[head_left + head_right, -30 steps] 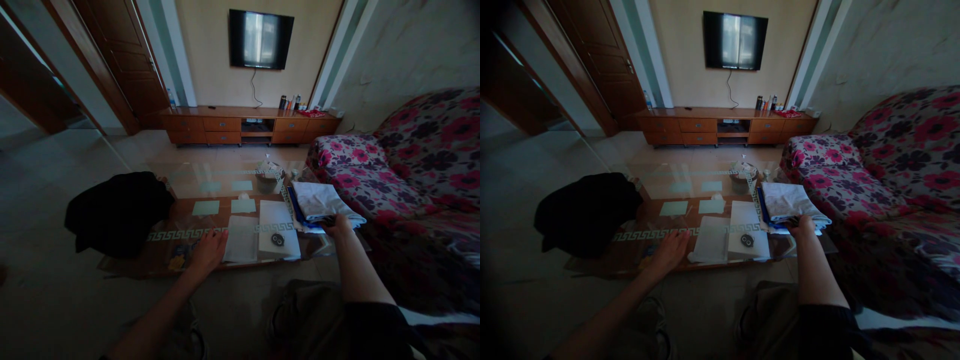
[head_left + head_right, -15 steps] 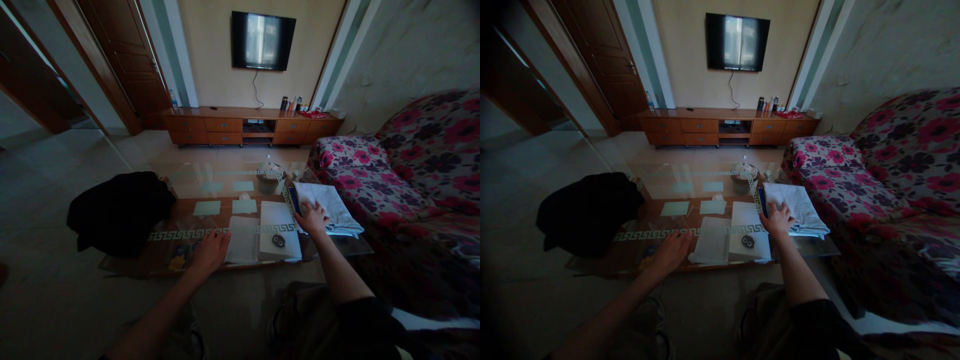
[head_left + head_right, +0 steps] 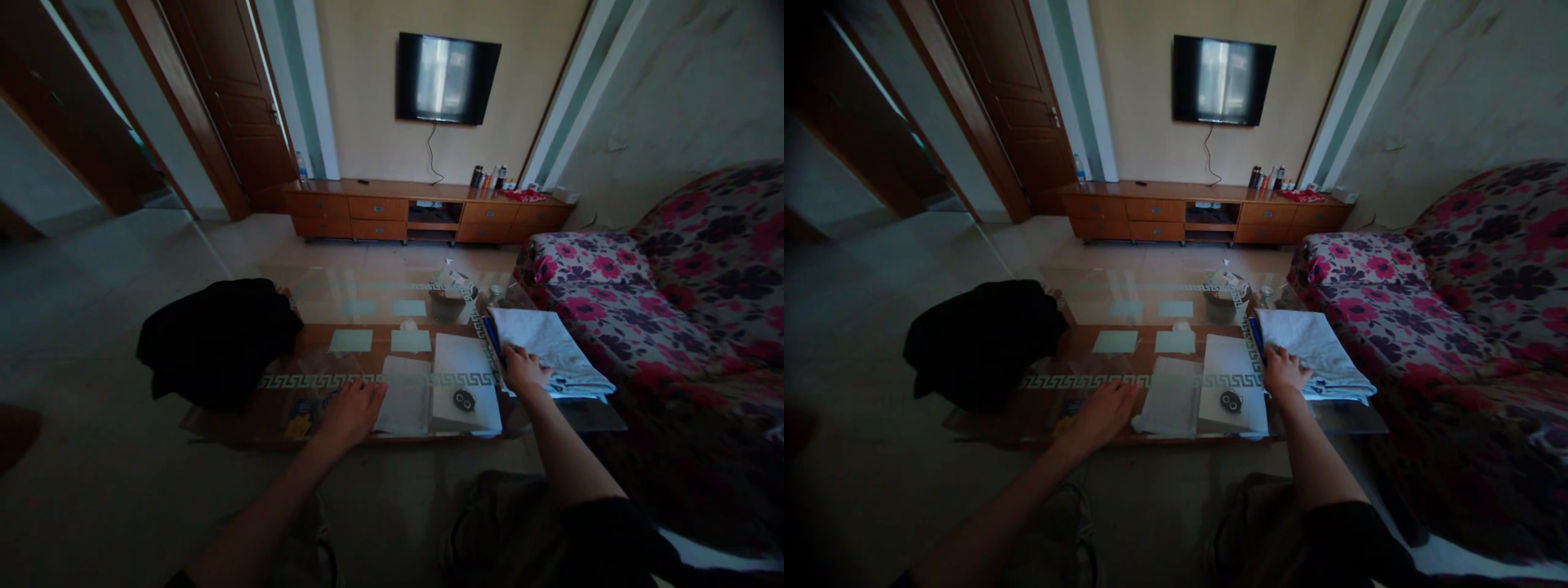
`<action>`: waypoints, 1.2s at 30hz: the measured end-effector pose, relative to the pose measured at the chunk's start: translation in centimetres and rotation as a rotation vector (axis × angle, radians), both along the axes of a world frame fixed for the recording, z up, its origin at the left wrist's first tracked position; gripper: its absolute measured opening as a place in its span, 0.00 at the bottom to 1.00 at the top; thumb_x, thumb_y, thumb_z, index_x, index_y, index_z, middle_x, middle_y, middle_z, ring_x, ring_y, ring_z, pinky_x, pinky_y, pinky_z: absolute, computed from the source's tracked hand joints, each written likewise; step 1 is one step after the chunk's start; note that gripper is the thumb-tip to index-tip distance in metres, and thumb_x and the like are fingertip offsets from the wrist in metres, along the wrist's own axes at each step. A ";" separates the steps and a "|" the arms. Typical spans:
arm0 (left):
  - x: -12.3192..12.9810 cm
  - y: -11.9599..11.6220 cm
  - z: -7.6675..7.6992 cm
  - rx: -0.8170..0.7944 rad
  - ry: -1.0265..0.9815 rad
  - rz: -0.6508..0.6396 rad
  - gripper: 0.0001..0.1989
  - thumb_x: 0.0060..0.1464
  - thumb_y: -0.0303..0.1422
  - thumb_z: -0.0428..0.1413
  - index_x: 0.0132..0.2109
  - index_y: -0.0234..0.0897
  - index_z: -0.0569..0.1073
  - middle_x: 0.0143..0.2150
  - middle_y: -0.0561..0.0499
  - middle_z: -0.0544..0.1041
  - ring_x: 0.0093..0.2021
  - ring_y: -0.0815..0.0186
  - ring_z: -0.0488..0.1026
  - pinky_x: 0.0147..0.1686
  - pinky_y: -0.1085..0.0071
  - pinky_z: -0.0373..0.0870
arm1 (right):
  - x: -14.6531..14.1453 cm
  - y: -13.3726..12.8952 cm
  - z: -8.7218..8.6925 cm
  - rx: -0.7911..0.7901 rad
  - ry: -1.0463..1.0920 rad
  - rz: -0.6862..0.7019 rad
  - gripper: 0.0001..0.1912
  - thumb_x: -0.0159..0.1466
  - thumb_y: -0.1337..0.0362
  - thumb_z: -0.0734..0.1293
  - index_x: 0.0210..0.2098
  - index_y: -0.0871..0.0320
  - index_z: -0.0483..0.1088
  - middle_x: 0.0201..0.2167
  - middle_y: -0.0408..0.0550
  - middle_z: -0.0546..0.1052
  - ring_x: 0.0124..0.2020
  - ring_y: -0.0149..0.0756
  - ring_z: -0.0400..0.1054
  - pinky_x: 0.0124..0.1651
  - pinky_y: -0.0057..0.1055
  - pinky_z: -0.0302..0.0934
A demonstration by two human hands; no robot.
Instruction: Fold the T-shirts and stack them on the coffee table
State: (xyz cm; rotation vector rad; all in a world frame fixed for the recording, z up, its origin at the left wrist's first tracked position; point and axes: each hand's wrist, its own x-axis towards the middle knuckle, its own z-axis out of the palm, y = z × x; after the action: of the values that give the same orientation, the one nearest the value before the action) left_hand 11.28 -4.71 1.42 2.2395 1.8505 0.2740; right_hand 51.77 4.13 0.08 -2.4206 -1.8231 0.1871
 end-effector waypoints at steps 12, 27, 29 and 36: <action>-10.0 3.1 2.4 0.131 0.169 0.282 0.24 0.65 0.47 0.46 0.48 0.35 0.79 0.50 0.37 0.76 0.51 0.49 0.71 0.50 0.56 0.67 | -0.1 -0.3 0.5 -0.004 -0.074 -0.073 0.17 0.66 0.57 0.65 0.53 0.51 0.74 0.59 0.60 0.67 0.61 0.62 0.59 0.57 0.68 0.53; -22.1 6.5 -4.6 0.062 0.174 0.608 0.25 0.58 0.42 0.51 0.56 0.30 0.76 0.69 0.32 0.61 0.66 0.40 0.59 0.59 0.45 0.64 | -2.9 -0.9 3.1 0.175 0.077 0.072 0.18 0.65 0.57 0.67 0.52 0.54 0.75 0.54 0.56 0.72 0.55 0.50 0.68 0.59 0.44 0.61; -21.9 6.7 -4.5 0.065 0.146 0.600 0.26 0.58 0.40 0.50 0.58 0.31 0.74 0.65 0.32 0.66 0.62 0.45 0.66 0.57 0.50 0.66 | -2.7 -0.7 3.0 0.191 0.099 0.108 0.17 0.65 0.57 0.66 0.51 0.55 0.76 0.51 0.56 0.74 0.53 0.47 0.70 0.59 0.40 0.61; -22.2 6.6 -4.8 0.081 0.192 0.539 0.17 0.59 0.33 0.48 0.44 0.28 0.78 0.46 0.34 0.74 0.49 0.50 0.73 0.52 0.61 0.68 | -2.8 -0.7 2.8 0.225 0.131 0.159 0.15 0.67 0.58 0.65 0.49 0.56 0.76 0.49 0.55 0.76 0.49 0.45 0.72 0.57 0.36 0.62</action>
State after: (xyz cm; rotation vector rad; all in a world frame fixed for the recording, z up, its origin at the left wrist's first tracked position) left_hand -10.88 1.88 -3.41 1.8215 2.5689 0.2281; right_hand 48.98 3.42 2.88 -2.0662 -1.8675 0.1405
